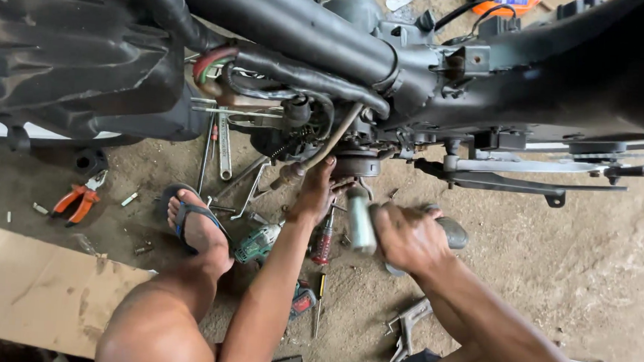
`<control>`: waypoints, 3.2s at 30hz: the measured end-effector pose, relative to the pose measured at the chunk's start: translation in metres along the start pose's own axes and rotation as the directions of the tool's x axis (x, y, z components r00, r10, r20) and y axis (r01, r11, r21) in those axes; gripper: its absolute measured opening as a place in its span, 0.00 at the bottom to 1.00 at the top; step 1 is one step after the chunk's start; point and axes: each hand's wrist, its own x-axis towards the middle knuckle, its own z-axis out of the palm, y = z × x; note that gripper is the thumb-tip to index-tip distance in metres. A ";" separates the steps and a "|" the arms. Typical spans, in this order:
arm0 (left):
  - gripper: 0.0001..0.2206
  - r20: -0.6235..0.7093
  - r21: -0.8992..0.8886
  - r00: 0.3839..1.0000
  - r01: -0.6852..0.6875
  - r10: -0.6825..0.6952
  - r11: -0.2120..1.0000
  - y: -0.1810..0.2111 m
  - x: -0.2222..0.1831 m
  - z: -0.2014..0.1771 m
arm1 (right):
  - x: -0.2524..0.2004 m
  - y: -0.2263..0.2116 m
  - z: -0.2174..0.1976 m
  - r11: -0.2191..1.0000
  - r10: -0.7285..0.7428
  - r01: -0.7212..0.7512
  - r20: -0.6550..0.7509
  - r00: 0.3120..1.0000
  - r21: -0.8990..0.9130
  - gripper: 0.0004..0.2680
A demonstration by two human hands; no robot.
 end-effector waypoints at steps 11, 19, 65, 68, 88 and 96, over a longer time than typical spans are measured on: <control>0.45 -0.025 0.162 0.999 0.027 -0.023 0.986 0.023 -0.016 0.015 | 0.052 -0.003 -0.057 0.989 -0.137 0.148 -0.392 0.910 -0.002 0.05; 0.35 -0.064 0.023 0.997 0.039 -0.038 0.999 0.039 -0.031 0.034 | 0.045 0.009 -0.026 0.993 -0.119 0.117 -0.345 0.931 -0.027 0.07; 0.44 -0.104 0.820 0.987 0.018 0.119 0.573 0.110 -0.081 0.111 | 0.041 -0.062 0.045 -0.758 0.448 0.523 0.894 -0.016 0.390 0.17; 0.44 -0.082 0.825 0.989 -0.001 0.122 0.566 0.109 -0.079 0.118 | 0.060 -0.076 0.041 -0.865 0.471 0.213 0.882 0.035 0.454 0.18; 0.42 -0.072 0.777 0.985 -0.042 0.155 0.628 0.100 -0.069 0.102 | 0.036 -0.082 0.030 -0.789 0.609 0.212 0.778 0.153 0.577 0.16; 0.54 -0.090 0.249 0.988 0.145 -0.126 0.958 0.053 -0.041 0.038 | 0.024 -0.092 0.002 -0.164 0.954 -0.219 0.212 0.212 0.962 0.12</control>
